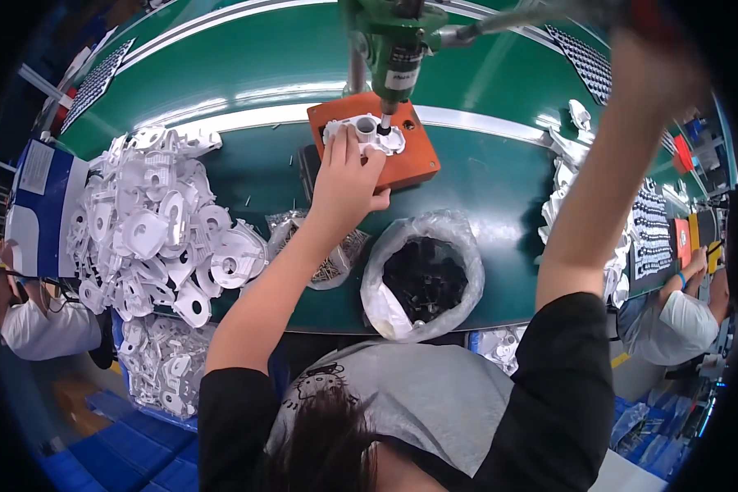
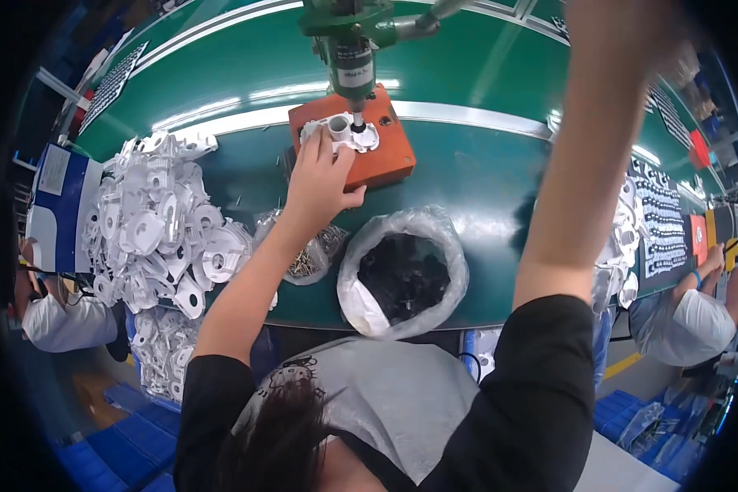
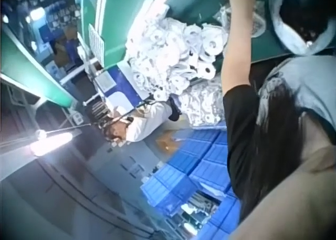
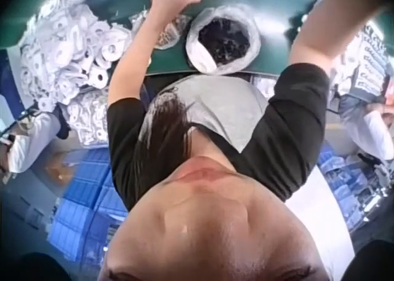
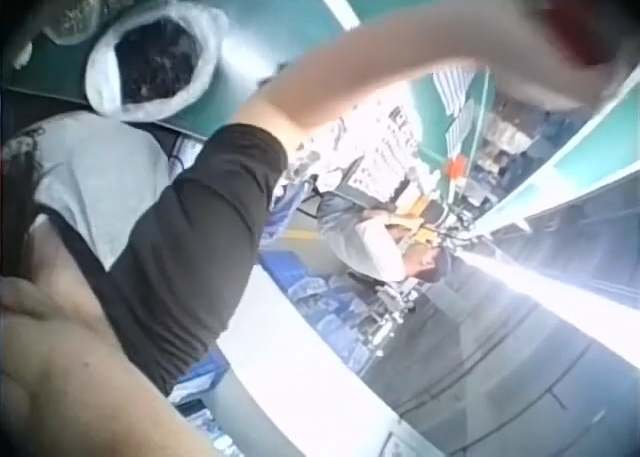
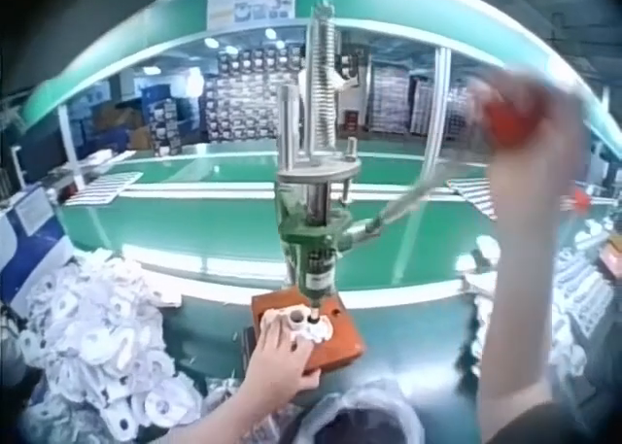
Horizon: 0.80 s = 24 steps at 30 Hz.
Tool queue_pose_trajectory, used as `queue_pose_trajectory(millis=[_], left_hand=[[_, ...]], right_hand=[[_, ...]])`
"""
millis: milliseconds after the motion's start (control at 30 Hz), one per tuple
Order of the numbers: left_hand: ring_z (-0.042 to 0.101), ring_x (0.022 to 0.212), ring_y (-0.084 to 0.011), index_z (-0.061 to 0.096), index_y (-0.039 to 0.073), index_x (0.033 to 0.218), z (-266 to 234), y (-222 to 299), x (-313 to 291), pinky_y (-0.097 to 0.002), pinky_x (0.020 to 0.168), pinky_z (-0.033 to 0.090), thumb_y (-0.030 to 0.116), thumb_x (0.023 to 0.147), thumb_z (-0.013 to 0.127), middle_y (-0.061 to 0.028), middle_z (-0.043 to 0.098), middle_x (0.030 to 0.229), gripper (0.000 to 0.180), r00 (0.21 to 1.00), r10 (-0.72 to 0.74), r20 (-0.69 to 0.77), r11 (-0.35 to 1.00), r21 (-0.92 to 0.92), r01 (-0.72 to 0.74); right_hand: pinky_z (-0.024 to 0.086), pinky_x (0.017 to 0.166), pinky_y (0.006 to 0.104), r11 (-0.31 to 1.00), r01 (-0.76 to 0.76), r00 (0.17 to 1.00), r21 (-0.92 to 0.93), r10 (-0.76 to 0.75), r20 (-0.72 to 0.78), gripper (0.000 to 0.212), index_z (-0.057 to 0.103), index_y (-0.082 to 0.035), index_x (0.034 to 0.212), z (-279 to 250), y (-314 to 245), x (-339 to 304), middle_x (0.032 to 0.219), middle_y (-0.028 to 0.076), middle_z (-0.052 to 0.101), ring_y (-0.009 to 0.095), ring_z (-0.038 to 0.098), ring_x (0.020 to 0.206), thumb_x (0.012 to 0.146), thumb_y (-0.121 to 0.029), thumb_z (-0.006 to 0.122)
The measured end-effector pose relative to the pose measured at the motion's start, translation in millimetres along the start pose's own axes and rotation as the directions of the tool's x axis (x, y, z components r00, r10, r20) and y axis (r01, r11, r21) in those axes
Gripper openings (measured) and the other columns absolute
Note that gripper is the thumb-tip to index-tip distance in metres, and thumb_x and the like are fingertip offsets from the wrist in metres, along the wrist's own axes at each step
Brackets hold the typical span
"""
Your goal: Assembling small plastic components using a manual press machine on an assembly line.
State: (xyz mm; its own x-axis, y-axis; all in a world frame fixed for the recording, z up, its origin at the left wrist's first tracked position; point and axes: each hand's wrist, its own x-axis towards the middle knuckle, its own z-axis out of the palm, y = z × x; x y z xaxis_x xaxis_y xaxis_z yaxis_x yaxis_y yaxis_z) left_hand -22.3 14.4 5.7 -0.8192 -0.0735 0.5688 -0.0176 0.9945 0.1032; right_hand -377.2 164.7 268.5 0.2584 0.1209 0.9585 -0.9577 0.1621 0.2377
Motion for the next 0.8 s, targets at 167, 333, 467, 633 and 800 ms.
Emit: queue_pose_trajectory(millis=[167,333,467,633,800], left_hand=[[0.044,0.113,-0.0444,0.047,0.001,0.098,-12.8,-17.9,-21.5,-0.0511,0.099,0.035,0.031,0.054,0.077,-0.0351,0.047,0.117,0.062,0.998,-0.058,0.002,0.993,0.103,0.058],[0.044,0.113,-0.0439,0.049,0.000,0.101,-6.6,-11.4,-14.9,-0.0480,0.100,0.035,0.035,0.057,0.077,-0.0325,0.045,0.121,0.063,0.999,-0.022,0.031,0.995,0.098,0.018],[0.054,0.101,-0.0376,0.046,-0.001,0.109,-21.7,-12.1,-7.7,-0.0432,0.086,0.044,0.040,0.071,0.071,-0.0229,0.055,0.107,0.062,0.954,-0.257,0.156,0.941,-0.185,0.284],[0.050,0.111,-0.0391,0.047,0.006,0.122,-10.4,-69.6,-1.2,-0.0487,0.093,0.038,0.034,0.082,0.059,-0.0221,0.051,0.120,0.051,0.960,-0.226,0.167,0.958,-0.143,0.250],[0.057,0.095,-0.0352,0.054,0.009,0.107,-32.1,-71.7,33.4,-0.0406,0.083,0.044,0.028,0.074,0.062,-0.0161,0.061,0.096,0.039,0.962,-0.131,0.240,0.968,-0.179,0.176]], right_hand=[[0.035,0.093,0.0457,0.278,-0.623,0.740,0.731,0.514,0.435,0.034,0.027,-0.012,0.050,-118.1,-269.2,-90.4,0.060,0.007,0.041,0.023,0.043,0.059,0.080,-0.024,0.035],[0.037,0.094,0.0488,0.381,-0.723,0.679,0.577,0.545,0.491,0.034,0.030,-0.008,0.048,-138.6,-278.8,-100.4,0.056,0.011,0.047,0.026,0.051,0.061,0.079,-0.019,0.038],[0.038,0.091,0.0486,0.267,-0.715,0.676,0.646,0.502,0.540,0.031,0.041,-0.004,0.055,-136.1,-253.1,-80.1,0.070,0.015,0.054,0.030,0.055,0.074,0.082,-0.021,0.040],[0.041,0.084,0.0289,0.224,-0.625,0.686,0.748,0.615,0.389,0.040,0.047,0.002,0.117,-0.2,-216.6,-2.8,0.107,0.011,0.055,0.019,0.053,0.096,0.082,-0.015,0.057],[0.045,0.074,0.0303,-0.145,-0.800,0.315,0.582,0.725,0.613,0.065,0.042,0.005,0.119,109.1,-170.3,-31.6,0.102,0.014,0.056,0.019,0.054,0.091,0.071,-0.028,0.072]])
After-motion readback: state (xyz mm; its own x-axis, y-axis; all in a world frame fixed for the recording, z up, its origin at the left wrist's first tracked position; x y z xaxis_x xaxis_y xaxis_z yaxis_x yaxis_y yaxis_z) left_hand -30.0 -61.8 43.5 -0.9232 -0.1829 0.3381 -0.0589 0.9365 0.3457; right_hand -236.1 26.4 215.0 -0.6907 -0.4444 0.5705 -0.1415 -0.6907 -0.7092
